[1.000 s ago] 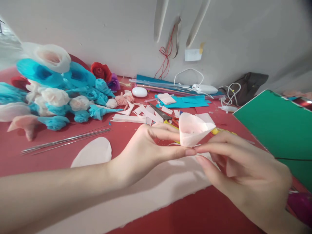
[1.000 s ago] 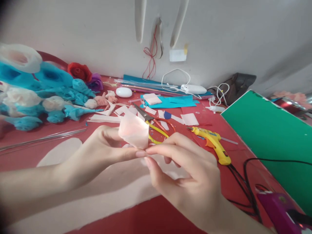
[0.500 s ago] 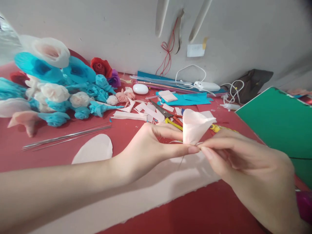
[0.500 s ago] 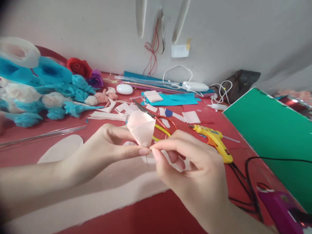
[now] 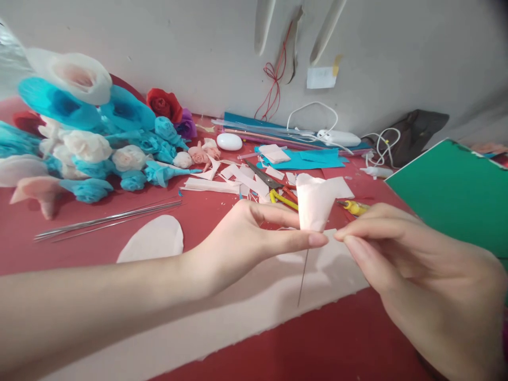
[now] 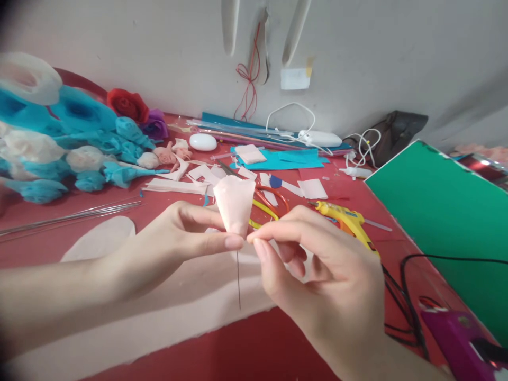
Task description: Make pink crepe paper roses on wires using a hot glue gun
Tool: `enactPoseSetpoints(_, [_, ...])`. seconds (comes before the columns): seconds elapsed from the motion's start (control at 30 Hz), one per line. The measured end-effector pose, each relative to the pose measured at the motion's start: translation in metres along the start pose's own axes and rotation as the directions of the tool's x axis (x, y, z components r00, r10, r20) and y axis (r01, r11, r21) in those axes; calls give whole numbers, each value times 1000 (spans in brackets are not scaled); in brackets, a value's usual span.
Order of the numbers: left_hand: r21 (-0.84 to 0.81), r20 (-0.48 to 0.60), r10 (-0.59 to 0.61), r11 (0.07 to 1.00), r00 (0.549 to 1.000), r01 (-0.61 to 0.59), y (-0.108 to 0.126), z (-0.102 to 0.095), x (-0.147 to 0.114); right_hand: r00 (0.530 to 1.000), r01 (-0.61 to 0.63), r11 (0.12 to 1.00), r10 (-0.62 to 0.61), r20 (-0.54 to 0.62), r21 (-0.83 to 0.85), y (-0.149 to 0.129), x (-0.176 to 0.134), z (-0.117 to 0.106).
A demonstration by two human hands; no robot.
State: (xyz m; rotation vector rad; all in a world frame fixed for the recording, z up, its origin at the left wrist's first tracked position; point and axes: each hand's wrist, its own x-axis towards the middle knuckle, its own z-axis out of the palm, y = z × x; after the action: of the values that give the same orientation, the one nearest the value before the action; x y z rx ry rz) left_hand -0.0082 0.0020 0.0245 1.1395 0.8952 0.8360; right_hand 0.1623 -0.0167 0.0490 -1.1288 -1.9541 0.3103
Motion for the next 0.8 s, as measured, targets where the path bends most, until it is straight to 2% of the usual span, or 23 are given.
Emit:
enactPoseSetpoints(0.2, [-50, 51, -16, 999, 999, 18, 1, 2, -4, 997, 79, 997, -78, 22, -23, 1, 0, 1])
enactPoseSetpoints(0.33, [-68, 42, -9, 998, 999, 12, 2, 3, -4, 999, 9, 1000, -9, 30, 18, 0, 2, 2])
enactPoseSetpoints(0.5, [-46, -23, 20, 999, 1000, -21, 3, 6, -5, 992, -24, 996, 14, 126, 82, 4, 5, 2])
enactPoseSetpoints(0.63, [11, -77, 74, 997, 994, -73, 4, 8, -6, 993, -59, 995, 49, 112, 85, 5, 5, 3])
enactPoseSetpoints(0.8, [18, -81, 105, 994, 991, -104, 6, 8, -7, 995, -84, 988, 75, 69, 131, 4, 3, 5])
